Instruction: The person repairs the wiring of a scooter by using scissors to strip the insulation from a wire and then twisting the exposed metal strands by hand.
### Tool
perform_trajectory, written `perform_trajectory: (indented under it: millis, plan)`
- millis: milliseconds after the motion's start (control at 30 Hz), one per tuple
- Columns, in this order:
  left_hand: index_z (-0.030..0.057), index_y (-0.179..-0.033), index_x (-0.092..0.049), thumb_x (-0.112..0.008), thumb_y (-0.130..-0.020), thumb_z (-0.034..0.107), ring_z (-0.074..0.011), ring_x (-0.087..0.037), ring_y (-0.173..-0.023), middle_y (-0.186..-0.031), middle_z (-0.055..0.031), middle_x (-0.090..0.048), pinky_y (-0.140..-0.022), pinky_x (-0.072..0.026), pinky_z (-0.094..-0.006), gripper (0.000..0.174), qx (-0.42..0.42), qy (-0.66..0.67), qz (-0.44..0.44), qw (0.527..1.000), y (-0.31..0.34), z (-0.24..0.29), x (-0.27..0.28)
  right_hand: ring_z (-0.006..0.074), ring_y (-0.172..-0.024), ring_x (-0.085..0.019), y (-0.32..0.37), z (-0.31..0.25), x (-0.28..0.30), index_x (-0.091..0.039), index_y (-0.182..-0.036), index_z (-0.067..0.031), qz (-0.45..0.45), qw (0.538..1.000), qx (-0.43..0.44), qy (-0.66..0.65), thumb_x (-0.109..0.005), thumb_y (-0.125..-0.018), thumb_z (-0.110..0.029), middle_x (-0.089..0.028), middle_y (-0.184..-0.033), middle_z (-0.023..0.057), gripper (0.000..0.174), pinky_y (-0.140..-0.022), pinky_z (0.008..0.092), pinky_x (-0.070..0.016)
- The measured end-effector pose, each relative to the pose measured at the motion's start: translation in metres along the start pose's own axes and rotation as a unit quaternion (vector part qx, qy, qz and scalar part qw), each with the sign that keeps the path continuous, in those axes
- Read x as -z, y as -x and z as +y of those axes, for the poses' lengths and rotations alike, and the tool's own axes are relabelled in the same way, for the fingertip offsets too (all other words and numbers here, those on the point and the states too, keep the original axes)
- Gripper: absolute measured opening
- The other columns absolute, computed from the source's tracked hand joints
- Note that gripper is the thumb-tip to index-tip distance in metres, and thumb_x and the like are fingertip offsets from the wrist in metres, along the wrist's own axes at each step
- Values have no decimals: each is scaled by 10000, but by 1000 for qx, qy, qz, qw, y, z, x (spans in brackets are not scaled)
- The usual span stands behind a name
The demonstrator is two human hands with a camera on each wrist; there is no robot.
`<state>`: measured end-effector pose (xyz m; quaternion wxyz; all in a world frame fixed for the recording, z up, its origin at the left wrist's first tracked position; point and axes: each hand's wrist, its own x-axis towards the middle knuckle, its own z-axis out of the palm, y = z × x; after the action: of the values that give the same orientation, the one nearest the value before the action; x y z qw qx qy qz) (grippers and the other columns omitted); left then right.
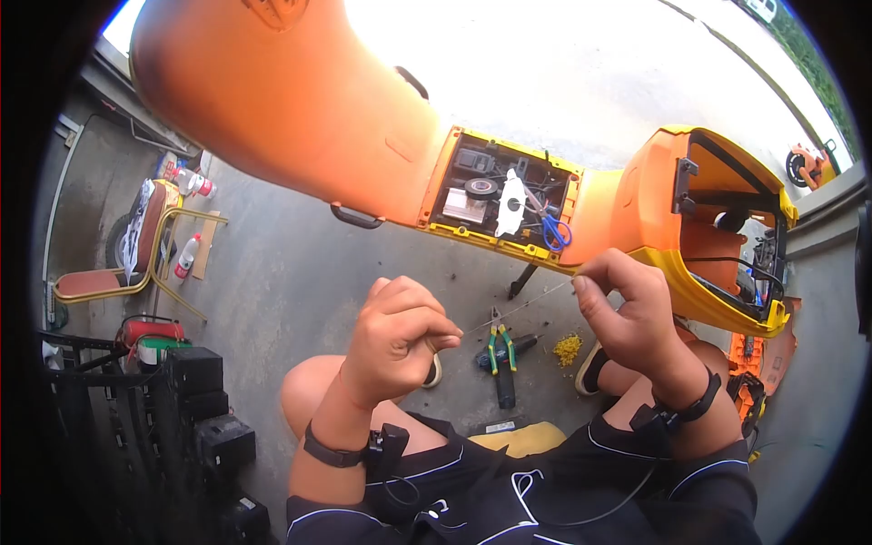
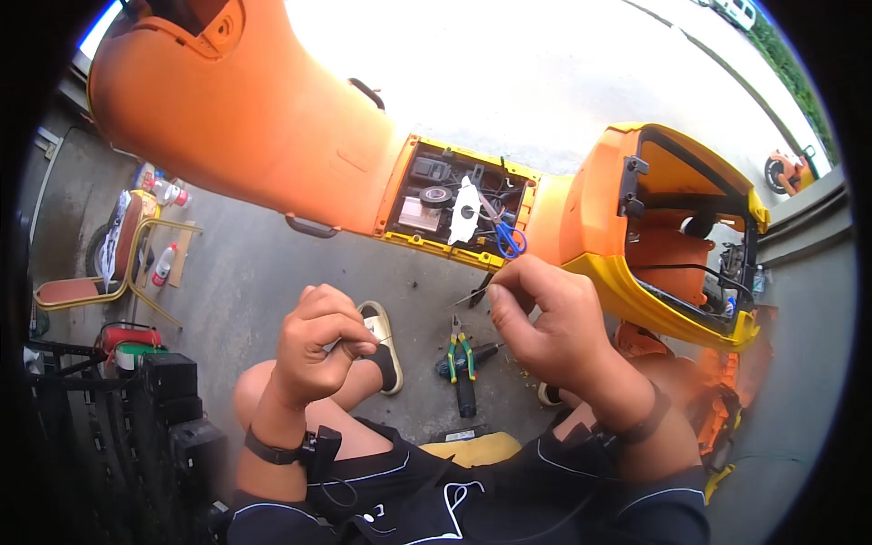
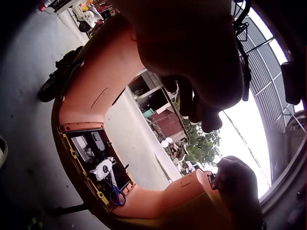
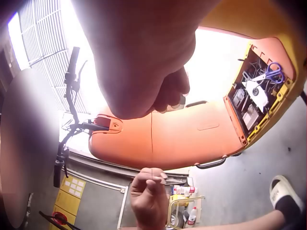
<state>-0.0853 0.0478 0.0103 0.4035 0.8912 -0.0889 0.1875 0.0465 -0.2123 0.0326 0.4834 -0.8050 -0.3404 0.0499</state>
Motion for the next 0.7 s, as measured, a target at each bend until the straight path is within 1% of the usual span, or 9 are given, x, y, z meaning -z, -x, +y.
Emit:
perform_trajectory:
  millis: [67,133,200,300,400,500,567,633,700]
  plan:
    - [93,-757,-736,-803,-675,-40,-210,-619,-805,-787,-11,-691,-766,-445,-333,169,12,21,22,999,2,-1,1,308,-642,-693,4,16,-13,-673,-888,-40,-16,999,3,32,-724,-890,-81,-685,-738,138,66,-598,373,-539]
    - [96,-768,-739,-809,-686,-35,-210,-617,-803,-798,-12,-695,-768,-450,-332,170,20,36,56,998,8,-2,1,338,-649,-690,13,21,-27,-642,-864,-55,-106,978,64,165,-726,-884,-111,-673,-717,134,104,-586,420,-539]
    - [107,-772,-737,-814,-704,-25,-208,-621,-812,-803,-6,-690,-761,-438,-337,167,31,26,108,993,6,-6,0,368,-649,-672,22,13,-38,-630,-842,-38,-205,958,110,169,-721,-855,-80,-651,-690,142,102,-596,444,-538]
    - [115,-764,-733,-817,-711,-24,-205,-623,-822,-794,8,-678,-759,-419,-345,171,29,-64,113,991,4,-9,-3,281,-567,-634,35,-1,-46,-617,-818,-56,-306,895,262,191,-750,-745,-79,-581,-627,64,153,-544,402,-507]
    - [132,-745,-716,-792,-690,-6,-189,-621,-853,-809,33,-671,-769,-395,-351,167,-11,-111,84,990,2,-16,-7,254,-545,-605,30,-35,-32,-612,-816,-59,-313,886,317,131,-733,-740,-49,-572,-629,42,143,-530,370,-482]
    - [147,-729,-693,-766,-673,16,-174,-618,-880,-824,55,-663,-773,-385,-348,160,-45,-119,43,991,7,-13,-8,238,-545,-562,18,-40,-2,-646,-866,-44,-102,943,301,97,-744,-739,-29,-623,-700,60,161,-550,355,-454]
    - [149,-735,-690,-763,-676,13,-173,-620,-887,-820,65,-655,-769,-382,-347,166,-79,-66,15,995,8,-11,-9,280,-629,-609,23,-26,4,-646,-901,-29,18,988,90,120,-705,-825,-2,-631,-727,100,99,-602,394,-466]
    - [143,-742,-692,-781,-686,6,-177,-617,-882,-823,58,-652,-756,-382,-344,172,-95,-51,5,994,10,-9,-6,308,-652,-626,5,-14,-1,-616,-860,-41,15,969,118,219,-710,-855,-37,-623,-720,115,94,-618,414,-483]
    - [131,-754,-704,-805,-698,0,-183,-612,-875,-831,46,-660,-742,-384,-342,174,-72,39,-1,997,15,-8,-4,313,-660,-642,5,6,-10,-586,-806,-63,-98,926,181,317,-714,-840,-70,-613,-703,114,133,-629,419,-504]
